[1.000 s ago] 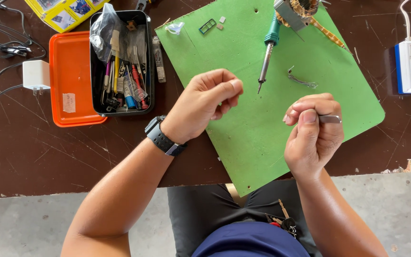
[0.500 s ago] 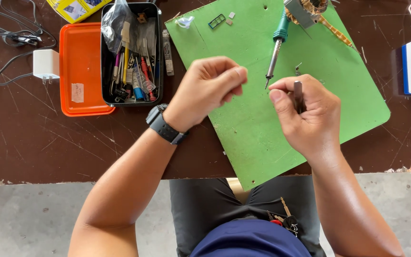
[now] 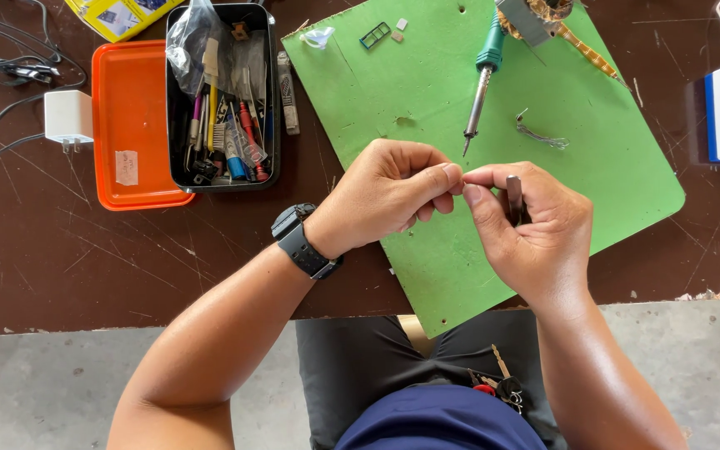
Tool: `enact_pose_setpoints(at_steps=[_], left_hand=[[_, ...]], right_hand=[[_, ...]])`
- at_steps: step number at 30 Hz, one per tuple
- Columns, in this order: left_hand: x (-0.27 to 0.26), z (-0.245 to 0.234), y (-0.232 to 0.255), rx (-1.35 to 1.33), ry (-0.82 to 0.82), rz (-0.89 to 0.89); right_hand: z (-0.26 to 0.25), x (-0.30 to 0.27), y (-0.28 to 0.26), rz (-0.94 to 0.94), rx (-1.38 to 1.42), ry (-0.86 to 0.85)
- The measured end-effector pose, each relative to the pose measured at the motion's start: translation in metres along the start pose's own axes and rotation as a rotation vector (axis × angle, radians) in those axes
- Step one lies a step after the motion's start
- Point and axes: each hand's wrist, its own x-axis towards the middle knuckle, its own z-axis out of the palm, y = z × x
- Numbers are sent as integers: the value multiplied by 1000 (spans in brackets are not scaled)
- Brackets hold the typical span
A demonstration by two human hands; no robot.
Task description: Soldering small electronic components onto a board using a soldering iron and tweezers.
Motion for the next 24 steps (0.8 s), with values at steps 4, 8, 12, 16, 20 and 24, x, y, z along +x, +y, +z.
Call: enact_pose_setpoints(at_steps=[4,8,12,16,20,24], left_hand=[[-1,3,1,52,6,-32],[2,4,-14,-130,-3,52],[-1,3,-11,-194,-16,32],[1,-2,-14,-247,-18,25],[2,-5,-16,-299,-13,14],[3,-5,-18,-331,-11,18]], right_hand=[[2,-4,8,11,-5,10],[6,-7,23,-60,186,100],[10,-14,30,-34,223,145],[14,-19,33,-64,242,186],[24,-25,48,-140,284,242],[27,-29,58,-166,334,232]])
